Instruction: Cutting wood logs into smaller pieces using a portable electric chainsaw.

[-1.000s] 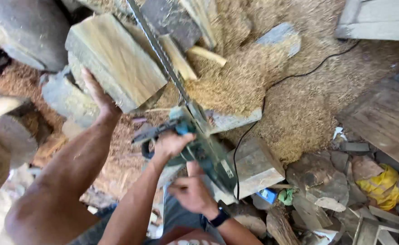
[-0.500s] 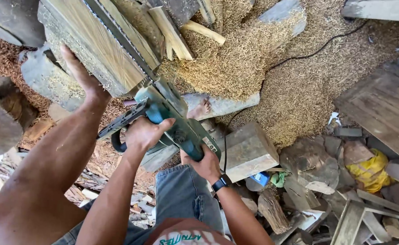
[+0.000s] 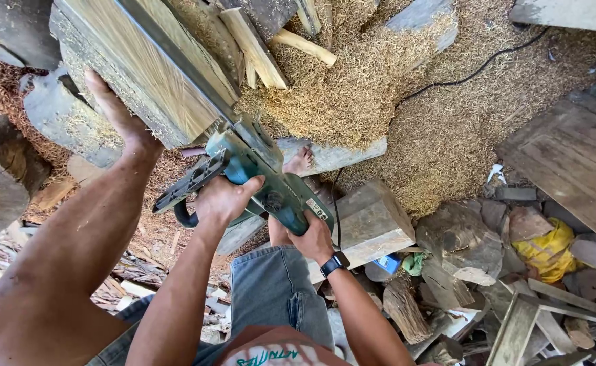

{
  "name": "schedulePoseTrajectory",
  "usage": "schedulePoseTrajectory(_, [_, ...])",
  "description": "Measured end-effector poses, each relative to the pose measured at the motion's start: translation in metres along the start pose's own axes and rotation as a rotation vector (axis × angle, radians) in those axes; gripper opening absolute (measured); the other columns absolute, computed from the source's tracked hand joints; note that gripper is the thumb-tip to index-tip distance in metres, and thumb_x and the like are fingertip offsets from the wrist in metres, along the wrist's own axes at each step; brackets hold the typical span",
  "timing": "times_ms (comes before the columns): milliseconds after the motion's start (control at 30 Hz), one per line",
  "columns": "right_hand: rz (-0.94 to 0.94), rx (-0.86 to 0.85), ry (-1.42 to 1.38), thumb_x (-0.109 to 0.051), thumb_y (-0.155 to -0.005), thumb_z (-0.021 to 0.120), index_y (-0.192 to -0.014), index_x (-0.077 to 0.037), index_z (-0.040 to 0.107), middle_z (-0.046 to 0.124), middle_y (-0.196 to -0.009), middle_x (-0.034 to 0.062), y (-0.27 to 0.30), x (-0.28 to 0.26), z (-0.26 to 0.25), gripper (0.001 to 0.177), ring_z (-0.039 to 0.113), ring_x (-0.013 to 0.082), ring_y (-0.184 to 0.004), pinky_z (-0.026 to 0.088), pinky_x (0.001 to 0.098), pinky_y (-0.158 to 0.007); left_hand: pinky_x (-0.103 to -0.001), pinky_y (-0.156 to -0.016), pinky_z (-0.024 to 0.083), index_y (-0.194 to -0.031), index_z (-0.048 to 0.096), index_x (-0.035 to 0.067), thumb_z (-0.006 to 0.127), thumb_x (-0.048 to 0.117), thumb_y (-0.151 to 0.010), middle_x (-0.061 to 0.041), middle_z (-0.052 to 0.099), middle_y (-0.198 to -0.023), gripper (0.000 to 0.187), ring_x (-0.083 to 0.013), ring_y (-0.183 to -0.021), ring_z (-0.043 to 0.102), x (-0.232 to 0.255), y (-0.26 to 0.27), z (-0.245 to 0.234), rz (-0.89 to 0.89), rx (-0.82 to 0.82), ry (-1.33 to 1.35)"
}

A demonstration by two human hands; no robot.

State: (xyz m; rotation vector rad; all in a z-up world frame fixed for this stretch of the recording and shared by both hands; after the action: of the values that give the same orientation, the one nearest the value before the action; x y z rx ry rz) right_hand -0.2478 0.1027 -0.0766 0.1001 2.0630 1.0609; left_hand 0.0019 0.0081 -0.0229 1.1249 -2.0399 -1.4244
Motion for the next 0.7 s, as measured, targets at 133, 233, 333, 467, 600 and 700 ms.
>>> schedulePoseTrajectory(133, [0.029, -0.019, 0.007, -0.021, -0.076, 0.079, -0.098, -0.002, 0.066, 0.072, -0.084, 0.0238, -0.001, -0.002, -0.001, 0.032, 0.070, 0.0446, -0.082, 0.056, 0.0500, -0.073, -0.046, -0.087, 0.057, -0.106, 0.077, 0.004, 0.064, 0.078, -0.069, -0.023, 0.076, -0.101, 0.085, -0.0379, -0.098, 0.074, 0.004, 0.000, -0.002, -0.024, -0.039, -0.001])
schedulePoseTrajectory(233, [0.021, -0.012, -0.030, -0.019, -0.075, 0.078, -0.100, -0.002, 0.066, 0.073, -0.086, 0.0234, 0.001, -0.009, -0.004, 0.032, 0.070, 0.0445, -0.084, 0.056, 0.0496, -0.072, -0.046, -0.088, 0.057, -0.108, 0.077, 0.005, 0.065, 0.077, -0.068, -0.023, 0.075, -0.104, 0.084, -0.0384, -0.101, 0.074, 0.003, 0.001, -0.004, -0.019, -0.022, 0.012])
schedulePoseTrajectory(333, [0.055, -0.026, 0.000, -0.020, -0.074, 0.079, -0.100, -0.003, 0.066, 0.073, -0.087, 0.0238, 0.005, -0.013, -0.004, 0.033, 0.070, 0.0446, -0.085, 0.056, 0.0495, -0.074, -0.046, -0.090, 0.056, -0.108, 0.078, 0.005, 0.065, 0.076, -0.067, -0.024, 0.075, -0.106, 0.084, -0.0386, -0.104, 0.073, 0.004, 0.002, -0.008, -0.016, -0.024, 0.021])
schedulePoseTrajectory(467, [0.101, -0.039, 0.016, -0.020, -0.076, 0.078, -0.102, -0.003, 0.066, 0.073, -0.087, 0.0239, 0.008, -0.021, -0.006, 0.033, 0.070, 0.0448, -0.086, 0.056, 0.0499, -0.075, -0.046, -0.095, 0.054, -0.118, 0.073, 0.004, 0.066, 0.076, -0.067, -0.027, 0.072, -0.115, 0.088, -0.0401, -0.110, 0.070, -0.001, -0.001, -0.008, -0.016, -0.007, 0.039])
schedulePoseTrajectory(600, [0.162, -0.080, 0.039, -0.021, -0.077, 0.078, -0.103, -0.004, 0.067, 0.073, -0.087, 0.0246, 0.008, -0.034, -0.013, 0.033, 0.071, 0.0447, -0.086, 0.056, 0.0498, -0.076, -0.046, -0.098, 0.051, -0.130, 0.062, 0.001, 0.070, 0.074, -0.066, -0.029, 0.068, -0.122, 0.098, -0.0414, -0.115, 0.066, -0.009, -0.010, -0.002, 0.001, 0.028, 0.063])
schedulePoseTrajectory(700, [0.169, -0.091, 0.055, -0.022, -0.076, 0.078, -0.102, -0.004, 0.066, 0.073, -0.086, 0.0248, 0.011, -0.033, -0.013, 0.033, 0.072, 0.0442, -0.086, 0.057, 0.0494, -0.076, -0.046, -0.098, 0.050, -0.132, 0.060, 0.000, 0.072, 0.072, -0.064, -0.029, 0.068, -0.121, 0.100, -0.0414, -0.115, 0.066, -0.010, -0.010, -0.003, 0.020, 0.040, 0.089])
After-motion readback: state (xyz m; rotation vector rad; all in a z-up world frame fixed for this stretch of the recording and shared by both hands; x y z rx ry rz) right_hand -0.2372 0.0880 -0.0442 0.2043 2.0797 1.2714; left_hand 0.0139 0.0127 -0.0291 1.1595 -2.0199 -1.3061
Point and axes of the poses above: each hand's wrist, its own y-axis away from the middle knuckle, its own z-axis out of the palm, x = y × z, the point moved 1 cm from there along -y, towards the middle knuckle
